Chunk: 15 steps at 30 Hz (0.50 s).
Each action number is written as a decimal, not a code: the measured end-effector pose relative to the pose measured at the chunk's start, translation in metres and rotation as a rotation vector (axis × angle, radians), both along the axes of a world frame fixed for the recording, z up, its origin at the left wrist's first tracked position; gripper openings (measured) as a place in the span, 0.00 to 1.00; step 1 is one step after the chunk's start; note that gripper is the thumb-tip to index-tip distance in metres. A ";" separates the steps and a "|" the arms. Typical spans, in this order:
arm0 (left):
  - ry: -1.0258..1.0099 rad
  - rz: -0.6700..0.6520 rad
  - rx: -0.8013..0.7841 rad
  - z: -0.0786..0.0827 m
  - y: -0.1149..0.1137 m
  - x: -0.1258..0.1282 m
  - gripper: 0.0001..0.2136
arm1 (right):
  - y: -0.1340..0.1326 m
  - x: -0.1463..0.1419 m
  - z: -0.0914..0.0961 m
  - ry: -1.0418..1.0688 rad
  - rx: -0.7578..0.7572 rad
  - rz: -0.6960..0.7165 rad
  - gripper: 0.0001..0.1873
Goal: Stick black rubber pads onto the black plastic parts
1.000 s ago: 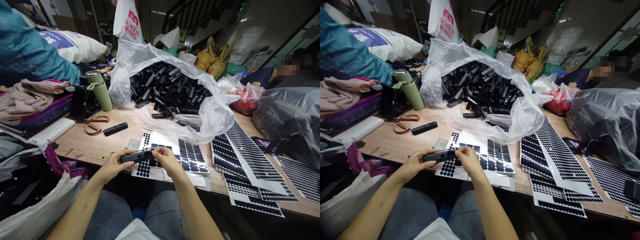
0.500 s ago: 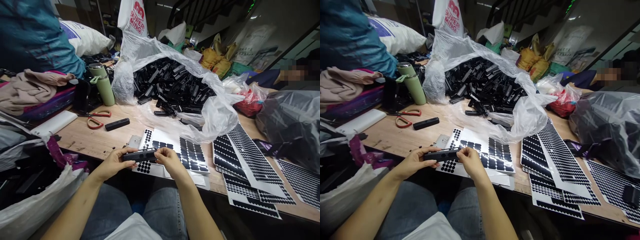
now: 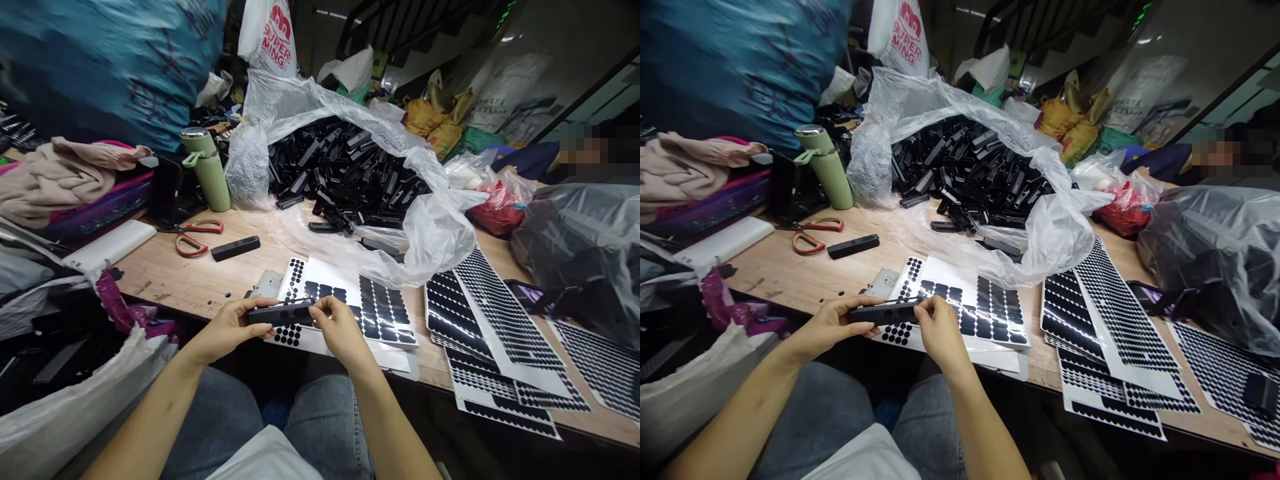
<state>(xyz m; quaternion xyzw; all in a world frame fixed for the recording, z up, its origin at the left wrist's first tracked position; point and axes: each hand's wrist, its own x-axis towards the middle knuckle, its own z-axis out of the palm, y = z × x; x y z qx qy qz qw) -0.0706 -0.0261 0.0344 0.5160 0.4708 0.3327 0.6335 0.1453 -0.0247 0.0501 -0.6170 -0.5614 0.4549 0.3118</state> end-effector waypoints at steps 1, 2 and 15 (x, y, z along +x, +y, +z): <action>-0.002 0.002 0.000 0.000 0.000 0.000 0.21 | -0.001 -0.001 0.002 -0.016 0.006 -0.001 0.08; -0.004 0.004 0.000 0.000 0.000 0.000 0.21 | -0.001 -0.001 0.003 -0.028 0.010 -0.002 0.08; -0.046 0.090 0.005 0.018 -0.019 -0.010 0.22 | -0.003 -0.022 -0.009 0.356 0.134 -0.187 0.15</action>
